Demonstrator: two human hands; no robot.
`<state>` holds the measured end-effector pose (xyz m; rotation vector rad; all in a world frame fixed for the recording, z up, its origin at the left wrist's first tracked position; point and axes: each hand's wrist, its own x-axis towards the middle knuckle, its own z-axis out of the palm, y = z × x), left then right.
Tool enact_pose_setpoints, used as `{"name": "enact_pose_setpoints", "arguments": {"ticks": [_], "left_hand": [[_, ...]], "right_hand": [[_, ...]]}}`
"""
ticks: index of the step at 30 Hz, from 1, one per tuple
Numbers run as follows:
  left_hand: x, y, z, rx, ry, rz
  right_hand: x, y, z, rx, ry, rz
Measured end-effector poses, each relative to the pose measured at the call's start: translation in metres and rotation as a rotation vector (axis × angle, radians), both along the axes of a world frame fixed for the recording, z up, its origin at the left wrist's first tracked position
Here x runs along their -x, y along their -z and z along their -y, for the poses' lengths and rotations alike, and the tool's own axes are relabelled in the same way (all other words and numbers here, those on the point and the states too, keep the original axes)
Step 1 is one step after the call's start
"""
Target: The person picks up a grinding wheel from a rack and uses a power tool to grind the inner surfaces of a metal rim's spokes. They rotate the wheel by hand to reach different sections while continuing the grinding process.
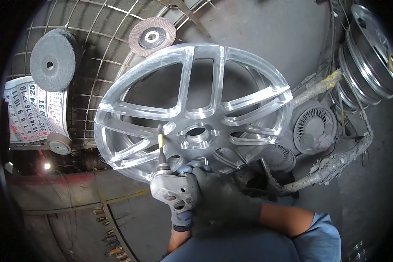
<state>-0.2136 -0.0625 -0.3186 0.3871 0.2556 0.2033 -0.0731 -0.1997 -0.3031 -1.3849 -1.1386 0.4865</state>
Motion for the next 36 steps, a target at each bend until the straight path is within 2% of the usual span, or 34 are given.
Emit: {"name": "enact_pose_setpoints", "arguments": {"ticks": [2,3,4,7,9,10,12,16,17,18,19,22,24,25,27,30,34,36], "left_hand": [[0.001,0.001,0.004,-0.534,0.028,0.033],[0.014,0.004,0.008,0.050,0.020,0.039],[0.015,0.007,0.009,0.106,0.013,0.028],[0.019,0.002,0.007,-0.055,-0.006,-0.070],[0.022,-0.009,0.003,-0.157,-0.016,-0.134],[0.021,-0.015,0.001,-0.198,-0.027,-0.154],[0.013,-0.032,-0.003,-0.293,-0.064,-0.165],[-0.011,-0.069,-0.012,-0.449,-0.178,-0.118],[-0.016,-0.076,-0.014,-0.466,-0.199,-0.105],[-0.019,-0.080,-0.015,-0.477,-0.219,-0.093],[-0.022,-0.083,-0.015,-0.482,-0.232,-0.085],[-0.022,-0.082,-0.014,-0.458,-0.230,-0.093],[-0.017,-0.073,-0.011,-0.427,-0.204,-0.119],[-0.013,-0.067,-0.008,-0.404,-0.182,-0.136],[-0.005,-0.054,-0.002,-0.361,-0.139,-0.166],[0.006,-0.040,0.007,-0.324,-0.074,-0.194],[-0.002,-0.045,0.006,-0.377,-0.072,-0.191],[-0.015,-0.058,-0.002,-0.441,-0.122,-0.157]], "right_hand": [[-0.008,-0.010,0.007,0.069,-0.015,-0.059],[-0.011,-0.014,0.009,0.135,-0.027,-0.119],[-0.010,-0.013,0.007,0.134,-0.028,-0.116],[-0.003,-0.007,0.001,0.161,-0.091,-0.007],[0.003,-0.011,-0.003,-0.045,0.009,-0.058],[0.001,-0.018,-0.003,-0.047,0.007,-0.057],[-0.013,-0.048,-0.001,-0.119,0.064,-0.028],[-0.011,-0.058,-0.009,-0.052,-0.007,0.030],[-0.010,-0.058,-0.016,-0.158,0.077,0.139],[-0.009,-0.058,-0.021,-0.265,0.161,0.247],[-0.009,-0.060,-0.020,-0.267,0.161,0.246],[-0.010,-0.064,-0.016,-0.271,0.142,0.129],[-0.009,-0.055,-0.010,-0.094,0.090,0.222],[-0.010,-0.050,-0.008,-0.091,0.089,0.219],[-0.010,-0.037,-0.006,-0.068,-0.022,0.182],[-0.001,-0.016,-0.008,-0.160,0.046,0.103],[0.002,-0.016,-0.012,-0.141,0.060,0.054],[-0.007,-0.037,-0.015,-0.163,0.140,0.262]]}}
